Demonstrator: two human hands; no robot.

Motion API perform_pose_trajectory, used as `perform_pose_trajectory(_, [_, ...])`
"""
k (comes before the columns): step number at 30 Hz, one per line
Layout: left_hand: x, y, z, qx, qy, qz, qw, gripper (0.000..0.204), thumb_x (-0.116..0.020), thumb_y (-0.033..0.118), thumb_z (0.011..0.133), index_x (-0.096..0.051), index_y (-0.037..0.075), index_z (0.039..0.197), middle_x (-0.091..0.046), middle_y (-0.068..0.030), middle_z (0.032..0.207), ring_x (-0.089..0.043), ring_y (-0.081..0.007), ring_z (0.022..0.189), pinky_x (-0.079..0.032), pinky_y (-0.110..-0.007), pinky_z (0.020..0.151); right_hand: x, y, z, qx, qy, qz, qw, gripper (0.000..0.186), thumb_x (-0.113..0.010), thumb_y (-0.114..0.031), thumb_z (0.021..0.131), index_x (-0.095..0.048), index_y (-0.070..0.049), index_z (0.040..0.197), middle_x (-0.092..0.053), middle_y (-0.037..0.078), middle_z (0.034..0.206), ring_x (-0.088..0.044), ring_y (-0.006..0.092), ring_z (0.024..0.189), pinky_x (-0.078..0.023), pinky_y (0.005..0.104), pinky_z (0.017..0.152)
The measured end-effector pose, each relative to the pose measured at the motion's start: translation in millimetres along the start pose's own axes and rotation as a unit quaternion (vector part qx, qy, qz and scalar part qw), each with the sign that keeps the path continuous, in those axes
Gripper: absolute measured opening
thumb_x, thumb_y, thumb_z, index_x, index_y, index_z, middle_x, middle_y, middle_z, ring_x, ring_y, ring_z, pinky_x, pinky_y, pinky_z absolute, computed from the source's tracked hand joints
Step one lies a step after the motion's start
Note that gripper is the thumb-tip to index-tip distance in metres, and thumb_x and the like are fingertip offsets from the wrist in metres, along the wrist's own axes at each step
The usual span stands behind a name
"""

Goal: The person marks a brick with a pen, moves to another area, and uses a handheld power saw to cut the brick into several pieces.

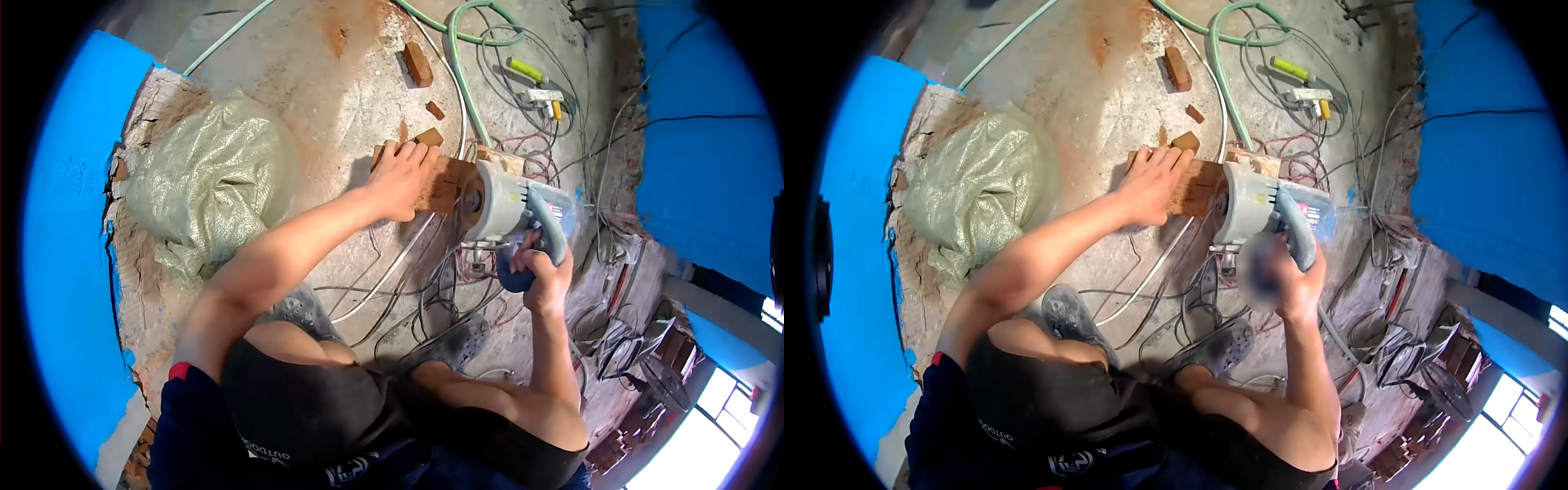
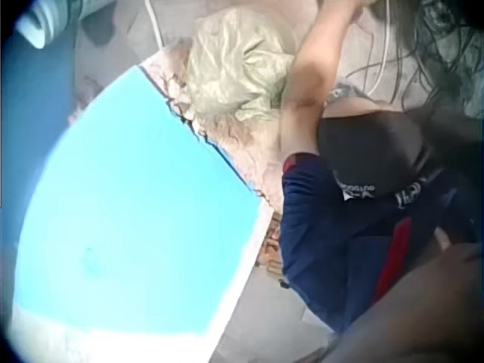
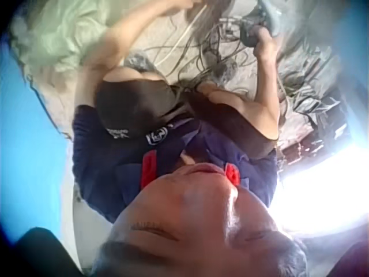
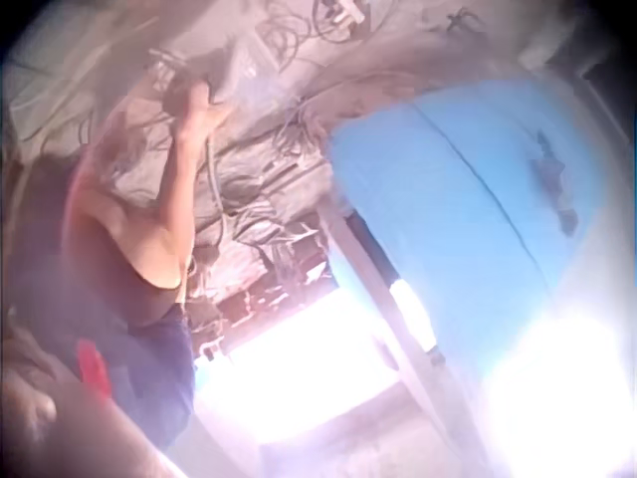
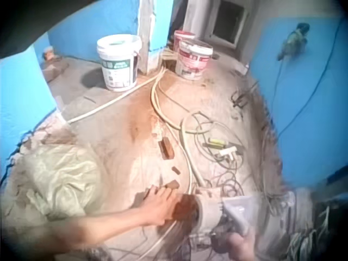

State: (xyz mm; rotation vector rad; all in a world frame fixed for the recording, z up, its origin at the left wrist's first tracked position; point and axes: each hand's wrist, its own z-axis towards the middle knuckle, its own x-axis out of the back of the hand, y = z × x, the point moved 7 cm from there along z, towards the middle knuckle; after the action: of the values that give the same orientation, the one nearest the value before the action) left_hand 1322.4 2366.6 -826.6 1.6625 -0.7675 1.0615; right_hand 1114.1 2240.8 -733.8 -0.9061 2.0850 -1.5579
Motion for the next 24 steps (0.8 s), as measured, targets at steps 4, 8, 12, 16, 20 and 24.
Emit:
perform_pose_trajectory(4, [-3,8,0,-0.016,0.002,0.011,1.000,0.101,-0.075,0.012,0.056,-0.030,-0.005,0.145,-0.043,-0.0188,0.127,-0.043,-0.0340,0.121,-0.030,-0.051,0.102,-6,12,7,0.021,-0.014,0.015,1.000,0.021,-0.056,-0.003,0.074,-0.052,0.001,0.094,-0.051,0.008,0.076,-0.048,0.0161,0.058,-0.045,0.0327,0.055])
perform_pose_trajectory(8, [-8,7,-3,-0.022,0.030,0.036,0.999,0.103,-0.079,0.017,0.055,-0.031,-0.004,0.144,-0.044,-0.0171,0.122,-0.043,-0.0330,0.118,-0.031,-0.052,0.101,-12,12,9,0.030,-0.014,0.010,0.999,0.021,-0.055,-0.002,0.074,-0.052,0.001,0.095,-0.051,0.008,0.078,-0.048,0.0161,0.058,-0.045,0.0328,0.056])
perform_pose_trajectory(12, [-6,5,-3,-0.018,0.023,0.021,0.999,0.106,-0.082,0.018,0.054,-0.031,-0.003,0.144,-0.043,-0.0162,0.122,-0.043,-0.0324,0.119,-0.031,-0.053,0.102,-14,12,10,0.049,-0.013,-0.005,0.999,0.021,-0.055,-0.002,0.074,-0.052,0.001,0.095,-0.052,0.008,0.080,-0.048,0.0156,0.058,-0.045,0.0323,0.055])
perform_pose_trajectory(16, [-5,7,-2,-0.014,0.023,0.016,1.000,0.107,-0.083,0.018,0.053,-0.031,-0.003,0.144,-0.043,-0.0161,0.123,-0.043,-0.0326,0.120,-0.032,-0.056,0.105,-18,6,8,0.053,-0.009,-0.006,0.999,0.020,-0.055,-0.001,0.074,-0.052,0.001,0.094,-0.052,0.008,0.078,-0.048,0.0154,0.057,-0.045,0.0321,0.056])
perform_pose_trajectory(20, [-8,8,-1,-0.014,0.019,0.023,0.999,0.107,-0.083,0.018,0.054,-0.030,-0.004,0.144,-0.042,-0.0167,0.126,-0.042,-0.0330,0.121,-0.030,-0.057,0.107,-17,9,8,0.052,-0.017,-0.032,0.998,0.020,-0.055,0.000,0.074,-0.052,0.001,0.093,-0.052,0.008,0.079,-0.048,0.0156,0.058,-0.045,0.0318,0.056])
perform_pose_trajectory(24, [-10,6,-1,-0.010,0.016,0.025,1.000,0.106,-0.083,0.018,0.054,-0.030,-0.003,0.144,-0.043,-0.0161,0.126,-0.042,-0.0325,0.121,-0.030,-0.054,0.106,-25,7,6,0.033,-0.002,-0.022,0.999,0.018,-0.054,0.000,0.074,-0.052,0.001,0.093,-0.052,0.007,0.077,-0.048,0.0155,0.058,-0.045,0.0317,0.056])
